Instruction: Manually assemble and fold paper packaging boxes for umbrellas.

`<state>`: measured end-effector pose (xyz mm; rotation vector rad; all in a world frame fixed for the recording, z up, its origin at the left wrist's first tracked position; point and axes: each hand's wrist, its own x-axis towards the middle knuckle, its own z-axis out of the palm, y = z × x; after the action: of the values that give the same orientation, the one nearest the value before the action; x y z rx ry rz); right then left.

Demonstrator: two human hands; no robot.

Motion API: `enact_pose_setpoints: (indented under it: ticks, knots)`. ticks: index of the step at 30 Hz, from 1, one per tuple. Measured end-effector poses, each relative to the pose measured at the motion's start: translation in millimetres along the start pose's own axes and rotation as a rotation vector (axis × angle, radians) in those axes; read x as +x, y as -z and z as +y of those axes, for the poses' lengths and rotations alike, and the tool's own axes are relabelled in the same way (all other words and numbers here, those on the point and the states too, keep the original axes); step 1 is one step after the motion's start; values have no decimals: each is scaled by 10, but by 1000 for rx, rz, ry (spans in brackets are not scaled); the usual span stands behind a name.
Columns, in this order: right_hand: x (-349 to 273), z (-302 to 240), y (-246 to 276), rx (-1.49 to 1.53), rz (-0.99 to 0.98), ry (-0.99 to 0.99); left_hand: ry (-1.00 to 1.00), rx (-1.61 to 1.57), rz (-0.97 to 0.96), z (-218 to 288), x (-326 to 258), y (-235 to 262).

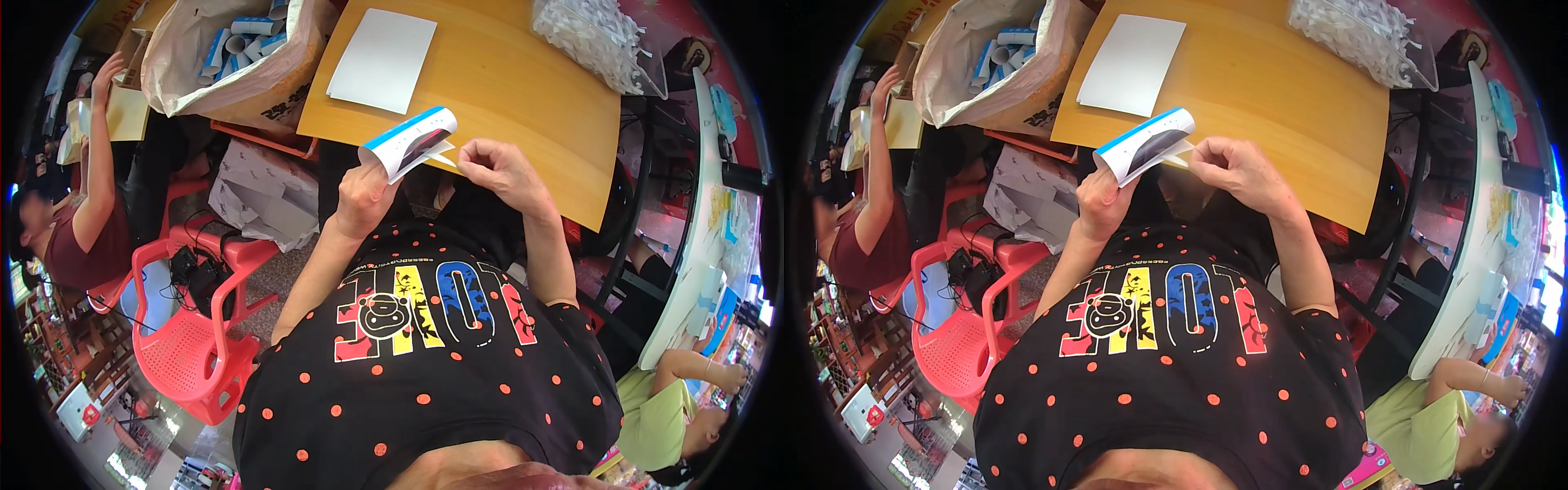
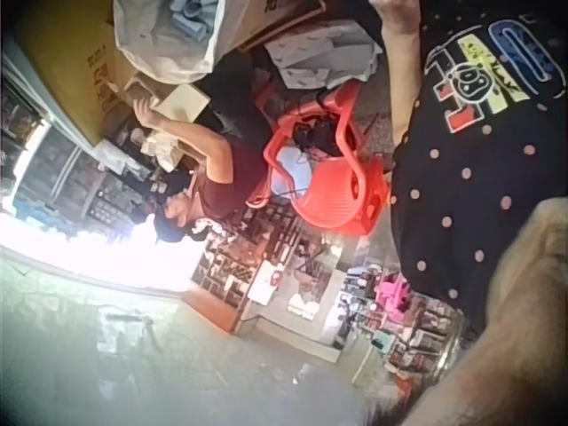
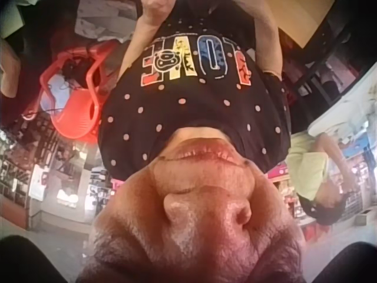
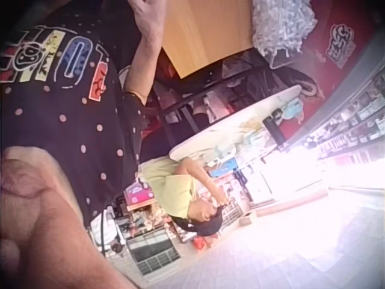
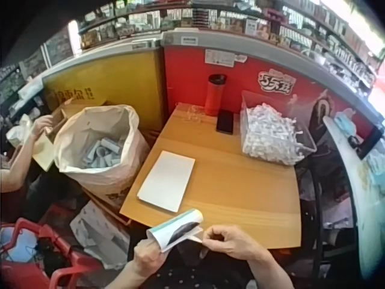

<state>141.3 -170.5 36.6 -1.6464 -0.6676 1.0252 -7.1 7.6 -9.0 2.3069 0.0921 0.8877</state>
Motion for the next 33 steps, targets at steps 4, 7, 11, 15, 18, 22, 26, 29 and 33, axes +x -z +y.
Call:
enact_pose_setpoints:
  ticks: [4, 7, 11, 15, 18, 22, 26, 29, 33]
  knots:
    - [-32, 11, -19, 109, 174, 97, 13, -7, 34, 7, 10, -49]
    - [-25, -88, -119, -253, 358, 335, 33, -10, 41, -5, 13, -63]
    - [-4, 48, -190, -469, 338, 532, 36, -19, 13, 1, 23, -68]
    - [-9, -85, -252, -654, 259, 930, -1, 28, -26, -79, -63, -89]
    - [-188, -346, -279, -684, 39, 1012, -96, 20, -40, -165, -86, -108]
    - [-348, -748, 102, -703, 177, 1195, 8, -4, 17, -185, -68, -142]
    - [-177, -1024, 1209, -760, 1101, 1069, 490, -631, 105, 63, 79, -91]
    - [114, -848, 2432, -977, 1412, 833, 792, -956, 146, 151, 159, 19]
    - [247, -65, 3312, -1598, 1440, 353, 892, -1191, 144, 94, 237, 63]
